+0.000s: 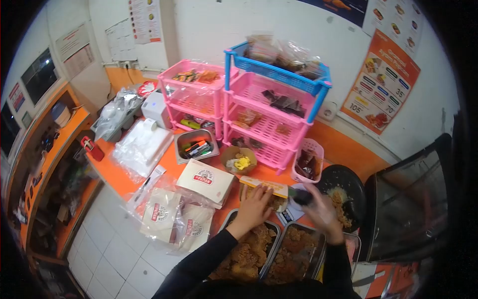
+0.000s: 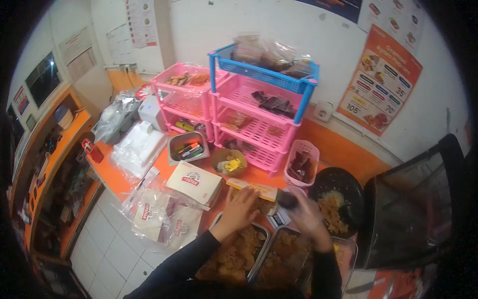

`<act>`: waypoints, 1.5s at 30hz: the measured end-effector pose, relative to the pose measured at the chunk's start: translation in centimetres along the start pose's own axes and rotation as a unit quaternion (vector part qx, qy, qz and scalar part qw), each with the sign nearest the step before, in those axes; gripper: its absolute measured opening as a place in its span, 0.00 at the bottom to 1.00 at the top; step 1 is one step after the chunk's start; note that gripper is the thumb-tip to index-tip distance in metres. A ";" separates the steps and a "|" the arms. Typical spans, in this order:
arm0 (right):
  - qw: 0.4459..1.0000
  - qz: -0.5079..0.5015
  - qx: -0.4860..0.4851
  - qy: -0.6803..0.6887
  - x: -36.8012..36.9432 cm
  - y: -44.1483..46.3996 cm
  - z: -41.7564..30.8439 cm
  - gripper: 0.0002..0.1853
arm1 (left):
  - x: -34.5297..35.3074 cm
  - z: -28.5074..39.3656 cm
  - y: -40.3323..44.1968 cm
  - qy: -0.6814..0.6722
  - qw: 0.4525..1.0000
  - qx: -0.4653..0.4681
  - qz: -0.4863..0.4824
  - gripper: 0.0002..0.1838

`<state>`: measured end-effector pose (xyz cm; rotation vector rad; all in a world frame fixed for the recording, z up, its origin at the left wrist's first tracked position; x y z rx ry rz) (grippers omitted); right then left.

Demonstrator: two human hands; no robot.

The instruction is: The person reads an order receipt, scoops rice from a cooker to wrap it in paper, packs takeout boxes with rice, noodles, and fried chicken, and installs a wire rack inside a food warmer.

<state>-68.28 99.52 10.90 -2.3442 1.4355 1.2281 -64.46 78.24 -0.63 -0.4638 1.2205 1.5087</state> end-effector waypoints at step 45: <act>0.988 0.028 0.125 -0.084 1.4 -16.5 -3.5 0.29 | 4.0 16.1 -0.2 -0.488 0.864 -0.112 0.050 0.30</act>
Point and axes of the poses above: each hand's wrist, its own y-axis towards the middle knuckle, its own x-axis out of the palm, z = x × y, the point moved 1 cm from there along y, towards the middle knuckle, and after that the axes turned 2 degrees about x, right-handed, at the moved point
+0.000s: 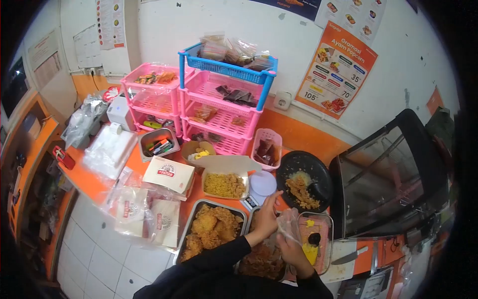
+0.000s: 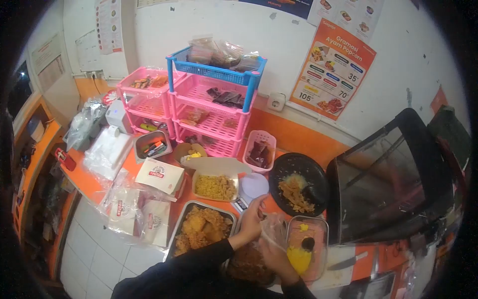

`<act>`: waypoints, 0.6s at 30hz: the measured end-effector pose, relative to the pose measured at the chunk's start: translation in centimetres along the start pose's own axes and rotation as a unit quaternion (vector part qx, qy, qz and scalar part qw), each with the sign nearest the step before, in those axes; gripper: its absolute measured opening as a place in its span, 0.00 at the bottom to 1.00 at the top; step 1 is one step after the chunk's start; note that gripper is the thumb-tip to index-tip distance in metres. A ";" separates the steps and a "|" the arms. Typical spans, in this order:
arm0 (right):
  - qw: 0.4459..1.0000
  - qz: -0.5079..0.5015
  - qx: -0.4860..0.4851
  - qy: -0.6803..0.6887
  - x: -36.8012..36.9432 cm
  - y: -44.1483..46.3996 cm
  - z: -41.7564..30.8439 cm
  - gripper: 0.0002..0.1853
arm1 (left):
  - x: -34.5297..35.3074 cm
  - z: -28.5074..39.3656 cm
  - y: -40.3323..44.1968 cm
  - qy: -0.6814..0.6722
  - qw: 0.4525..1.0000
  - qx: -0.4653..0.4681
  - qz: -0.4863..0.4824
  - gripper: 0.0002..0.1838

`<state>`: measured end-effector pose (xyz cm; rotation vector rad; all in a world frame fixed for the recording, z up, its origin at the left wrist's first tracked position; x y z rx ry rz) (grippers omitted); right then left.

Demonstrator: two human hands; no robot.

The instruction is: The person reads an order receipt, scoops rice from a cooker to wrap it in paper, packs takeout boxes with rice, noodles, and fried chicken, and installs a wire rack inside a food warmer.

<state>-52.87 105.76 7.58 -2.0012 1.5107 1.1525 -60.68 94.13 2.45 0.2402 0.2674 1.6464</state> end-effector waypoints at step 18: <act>0.960 -0.071 0.109 -0.249 -6.7 2.3 14.2 0.25 | -10.9 -0.6 9.7 0.319 0.925 0.200 0.042 0.32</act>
Point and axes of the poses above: each hand's wrist, its own y-axis towards the middle knuckle, its own x-axis out of the palm, z = x × y, the point moved 1 cm from there along y, towards the middle knuckle, and after that the axes turned 2 degrees about x, right-handed, at the moved point
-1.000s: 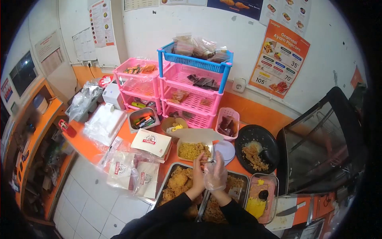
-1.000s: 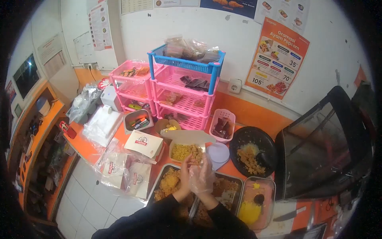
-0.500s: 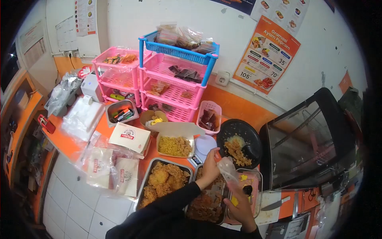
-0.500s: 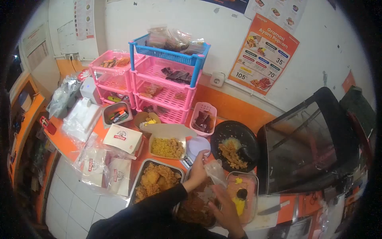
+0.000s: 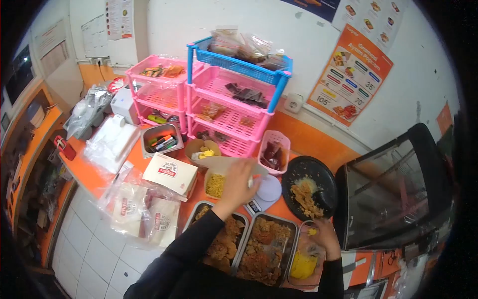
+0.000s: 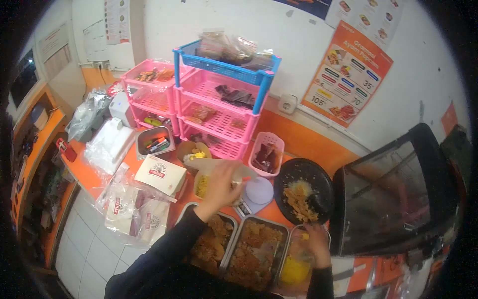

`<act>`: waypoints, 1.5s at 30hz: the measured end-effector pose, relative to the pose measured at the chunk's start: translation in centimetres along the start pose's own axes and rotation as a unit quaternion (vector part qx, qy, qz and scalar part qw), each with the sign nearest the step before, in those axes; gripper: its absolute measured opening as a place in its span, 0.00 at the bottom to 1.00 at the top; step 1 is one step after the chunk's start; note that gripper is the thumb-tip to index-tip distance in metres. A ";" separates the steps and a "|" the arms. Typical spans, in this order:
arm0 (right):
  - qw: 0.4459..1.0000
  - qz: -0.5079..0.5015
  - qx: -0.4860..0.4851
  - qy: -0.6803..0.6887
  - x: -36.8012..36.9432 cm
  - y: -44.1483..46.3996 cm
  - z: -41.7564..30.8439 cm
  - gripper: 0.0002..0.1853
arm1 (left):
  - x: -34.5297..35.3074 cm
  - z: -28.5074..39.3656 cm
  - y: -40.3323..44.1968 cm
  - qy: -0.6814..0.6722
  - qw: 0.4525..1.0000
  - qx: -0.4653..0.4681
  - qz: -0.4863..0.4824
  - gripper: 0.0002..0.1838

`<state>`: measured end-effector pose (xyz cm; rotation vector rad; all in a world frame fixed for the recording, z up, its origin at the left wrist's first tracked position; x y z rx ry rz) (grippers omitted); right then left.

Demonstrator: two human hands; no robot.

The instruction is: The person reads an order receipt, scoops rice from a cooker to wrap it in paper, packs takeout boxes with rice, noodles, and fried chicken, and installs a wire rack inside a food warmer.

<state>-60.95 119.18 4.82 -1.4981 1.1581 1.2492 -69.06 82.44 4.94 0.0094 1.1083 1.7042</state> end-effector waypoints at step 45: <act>0.889 0.221 -0.099 0.388 -1.0 20.9 -11.1 0.09 | 13.8 -23.2 17.6 0.221 0.924 0.006 -0.312 0.18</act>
Point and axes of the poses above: each hand's wrist, its own y-axis towards the middle knuckle, its own x-axis out of the palm, z = x × y, the point moved 1 cm from there along y, towards the middle knuckle, and after that the axes turned 2 degrees about x, right-handed, at the moved point
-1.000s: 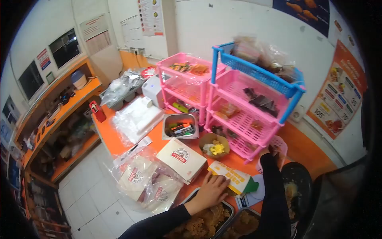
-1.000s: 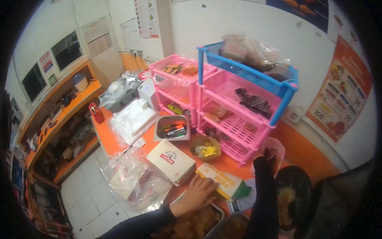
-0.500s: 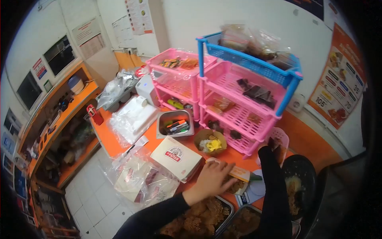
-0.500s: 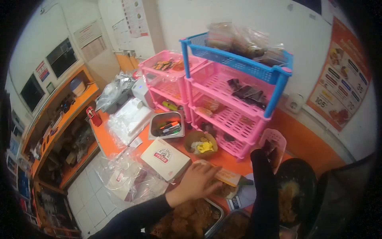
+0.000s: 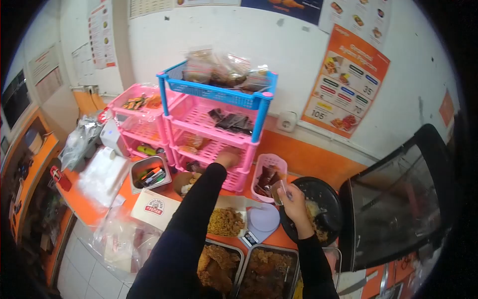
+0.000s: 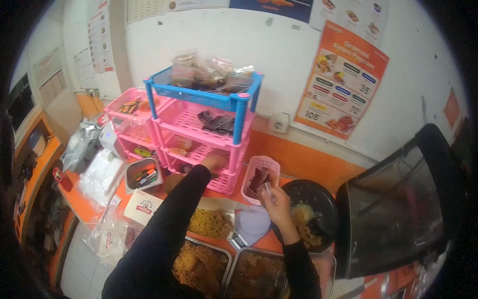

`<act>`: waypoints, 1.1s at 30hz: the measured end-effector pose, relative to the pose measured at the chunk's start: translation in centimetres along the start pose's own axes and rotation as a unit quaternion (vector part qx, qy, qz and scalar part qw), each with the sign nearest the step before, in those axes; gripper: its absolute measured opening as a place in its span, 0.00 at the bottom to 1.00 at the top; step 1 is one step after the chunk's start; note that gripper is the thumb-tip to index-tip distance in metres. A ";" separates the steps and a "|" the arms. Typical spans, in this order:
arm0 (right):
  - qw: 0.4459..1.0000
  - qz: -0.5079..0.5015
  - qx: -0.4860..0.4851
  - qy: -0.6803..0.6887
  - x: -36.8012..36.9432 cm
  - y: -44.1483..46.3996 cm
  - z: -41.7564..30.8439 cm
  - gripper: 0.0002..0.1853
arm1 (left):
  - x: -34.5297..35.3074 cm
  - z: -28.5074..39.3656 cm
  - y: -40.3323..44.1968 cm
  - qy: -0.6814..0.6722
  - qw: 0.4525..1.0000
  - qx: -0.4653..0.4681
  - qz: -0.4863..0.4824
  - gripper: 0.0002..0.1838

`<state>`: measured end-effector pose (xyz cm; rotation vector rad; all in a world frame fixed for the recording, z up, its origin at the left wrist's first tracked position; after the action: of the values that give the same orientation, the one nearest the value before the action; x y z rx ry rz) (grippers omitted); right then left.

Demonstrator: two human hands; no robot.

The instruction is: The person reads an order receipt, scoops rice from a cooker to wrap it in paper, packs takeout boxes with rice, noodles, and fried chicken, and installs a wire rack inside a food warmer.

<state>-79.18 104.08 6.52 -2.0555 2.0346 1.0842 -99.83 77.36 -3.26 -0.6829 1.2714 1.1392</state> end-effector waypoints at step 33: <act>0.926 -0.228 -0.172 0.248 -3.9 -26.9 -15.9 0.12 | -25.2 36.2 -27.4 -0.303 0.891 0.314 -0.125 0.23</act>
<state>-47.83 103.00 8.98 -3.0391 1.4311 0.9459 -58.64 93.76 23.78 0.0170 0.8894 0.5878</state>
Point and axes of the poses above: each hand's wrist, its own y-axis towards the middle knuckle, its own x-axis out of the palm, z = x × y, the point moved 1 cm from there along y, towards the middle knuckle, and after that the axes turned 2 degrees about x, right-handed, at the moved point
